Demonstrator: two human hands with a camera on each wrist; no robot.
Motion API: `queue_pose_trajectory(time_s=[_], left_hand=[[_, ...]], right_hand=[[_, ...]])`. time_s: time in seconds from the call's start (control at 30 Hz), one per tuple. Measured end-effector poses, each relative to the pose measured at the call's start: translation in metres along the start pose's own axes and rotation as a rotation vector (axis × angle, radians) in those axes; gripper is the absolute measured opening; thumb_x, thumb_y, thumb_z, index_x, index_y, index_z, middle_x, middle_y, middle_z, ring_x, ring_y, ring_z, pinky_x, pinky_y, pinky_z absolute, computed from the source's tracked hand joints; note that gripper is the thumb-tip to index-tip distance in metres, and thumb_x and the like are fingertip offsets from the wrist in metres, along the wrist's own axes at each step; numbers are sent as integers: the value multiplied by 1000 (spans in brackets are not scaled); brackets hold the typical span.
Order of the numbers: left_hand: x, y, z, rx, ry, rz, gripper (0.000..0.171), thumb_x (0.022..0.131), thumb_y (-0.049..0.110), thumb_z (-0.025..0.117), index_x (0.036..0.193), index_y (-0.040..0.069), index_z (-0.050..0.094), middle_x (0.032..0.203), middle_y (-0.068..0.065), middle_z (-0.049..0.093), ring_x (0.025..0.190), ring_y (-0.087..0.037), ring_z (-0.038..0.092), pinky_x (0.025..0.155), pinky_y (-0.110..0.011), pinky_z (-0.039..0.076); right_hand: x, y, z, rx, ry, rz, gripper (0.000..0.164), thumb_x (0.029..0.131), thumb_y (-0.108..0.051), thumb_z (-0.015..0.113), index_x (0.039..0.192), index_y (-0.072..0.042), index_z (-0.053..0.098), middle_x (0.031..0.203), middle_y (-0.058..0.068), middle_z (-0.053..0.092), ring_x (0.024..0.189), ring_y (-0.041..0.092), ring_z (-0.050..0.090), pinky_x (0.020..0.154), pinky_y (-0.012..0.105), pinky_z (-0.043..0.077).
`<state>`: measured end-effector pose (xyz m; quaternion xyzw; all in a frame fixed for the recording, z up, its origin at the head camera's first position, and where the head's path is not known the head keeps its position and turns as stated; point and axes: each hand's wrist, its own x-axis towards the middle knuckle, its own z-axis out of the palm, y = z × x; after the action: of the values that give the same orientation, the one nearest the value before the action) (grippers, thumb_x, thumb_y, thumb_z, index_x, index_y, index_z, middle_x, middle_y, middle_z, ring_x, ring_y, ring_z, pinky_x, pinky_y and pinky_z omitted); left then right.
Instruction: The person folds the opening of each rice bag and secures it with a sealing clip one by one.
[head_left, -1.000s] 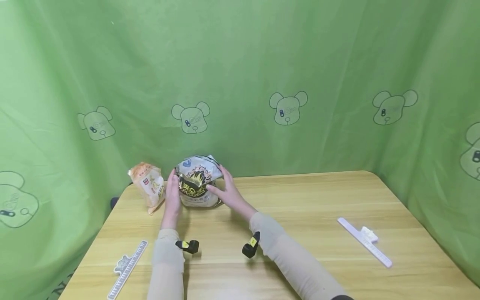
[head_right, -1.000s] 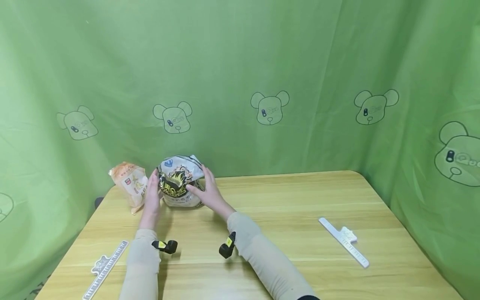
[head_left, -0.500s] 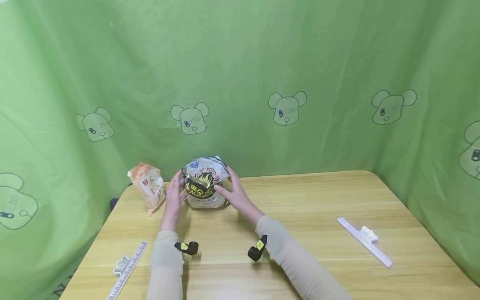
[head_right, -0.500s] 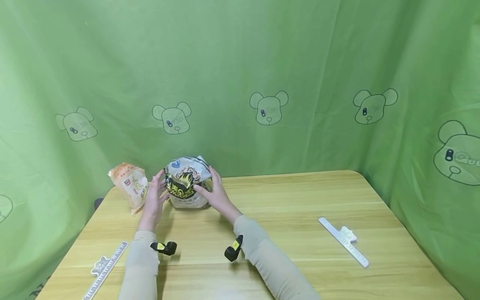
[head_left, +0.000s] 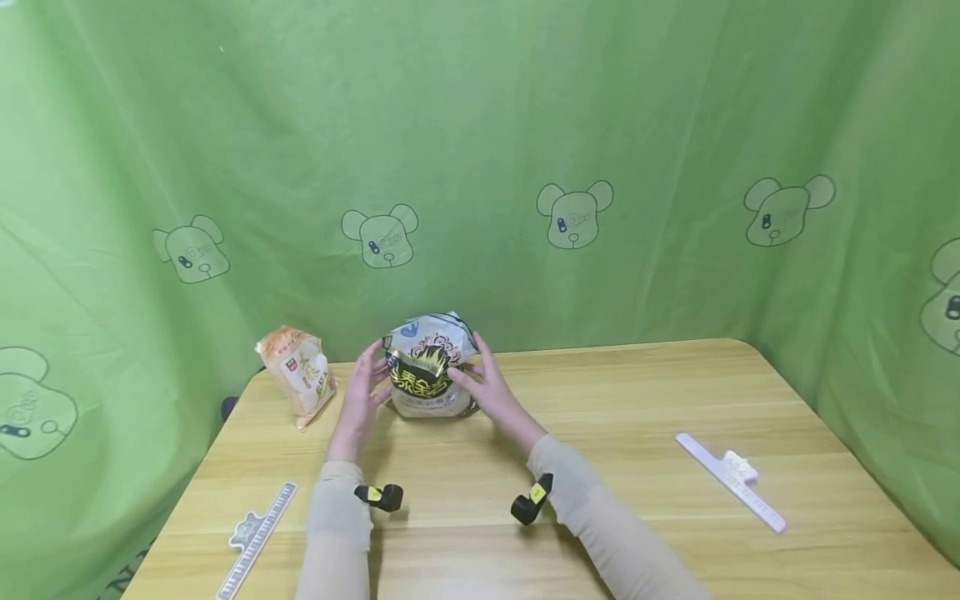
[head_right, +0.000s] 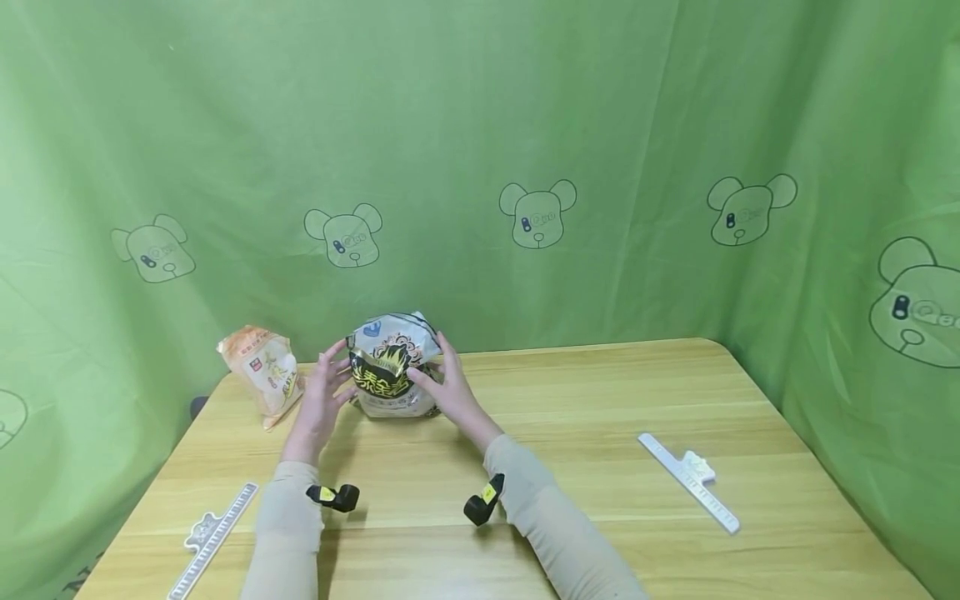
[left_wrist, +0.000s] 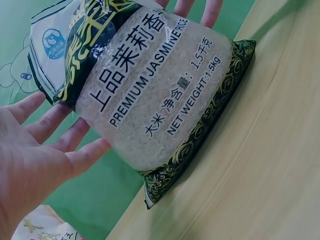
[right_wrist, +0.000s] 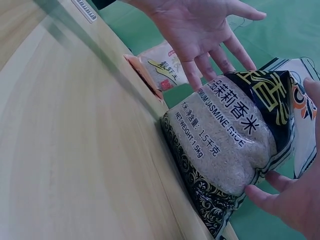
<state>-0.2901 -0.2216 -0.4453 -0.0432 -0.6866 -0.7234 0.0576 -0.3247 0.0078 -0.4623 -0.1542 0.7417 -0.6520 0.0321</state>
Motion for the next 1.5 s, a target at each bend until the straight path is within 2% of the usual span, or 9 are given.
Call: queue_pose_trajectory(time_s=[0.17,0.53,0.7,0.87,1.03,1.2,1.37,1.5], left_hand=[[1,0,4,-28,-43,-1,55,106,41,16,154,15,21,152,-26,32,141,-42,33,116,-59,29],[-2,0,22,-43,-79,17,59,104,49,21,153,16,25,152,-24,34,140,-42,35,115,-59,30],[-3,-1,30,-51,-100,19,57,104,47,21,152,16,26,152,-24,34,141,-42,34,115,-59,30],[-4,-1,39,-36,-118,20,62,102,54,24,152,16,25,151,-24,35,140,-42,35,115,-58,32],[-4,-3,48,-37,-140,26,65,101,57,27,152,17,26,150,-24,37,140,-42,36,114,-59,33],[-4,-5,59,-29,-157,23,61,103,52,25,152,17,25,151,-24,37,140,-41,37,114,-58,33],[-4,-7,69,-39,-190,7,52,106,39,20,153,16,21,153,-24,34,141,-42,35,115,-59,32],[-7,-6,76,-34,-198,4,51,106,39,22,153,18,22,152,-23,35,141,-40,36,114,-58,33]], right_hand=[[-2,2,-9,22,-4,6,92,90,-40,67,157,-30,5,164,10,12,138,39,40,108,58,41],[-11,6,-33,17,-13,31,94,88,-45,68,156,-34,3,165,2,8,141,37,37,108,58,40],[-13,5,-44,22,-29,27,93,90,-41,67,157,-30,2,165,3,5,142,38,35,110,57,38],[-15,4,-56,40,-51,56,92,94,-31,64,157,-26,-2,165,6,0,143,39,32,113,56,36],[-21,5,-66,34,-37,41,93,92,-35,65,157,-27,-1,165,7,1,142,40,33,112,56,36],[-27,7,-77,28,-30,16,94,91,-36,66,157,-26,-1,165,7,3,141,40,35,110,57,38],[-33,9,-89,14,-25,14,94,92,-35,66,157,-27,-1,165,7,2,141,41,35,111,57,37],[-38,8,-97,4,-23,15,94,92,-35,66,157,-28,-2,165,7,2,142,40,34,111,56,36]])
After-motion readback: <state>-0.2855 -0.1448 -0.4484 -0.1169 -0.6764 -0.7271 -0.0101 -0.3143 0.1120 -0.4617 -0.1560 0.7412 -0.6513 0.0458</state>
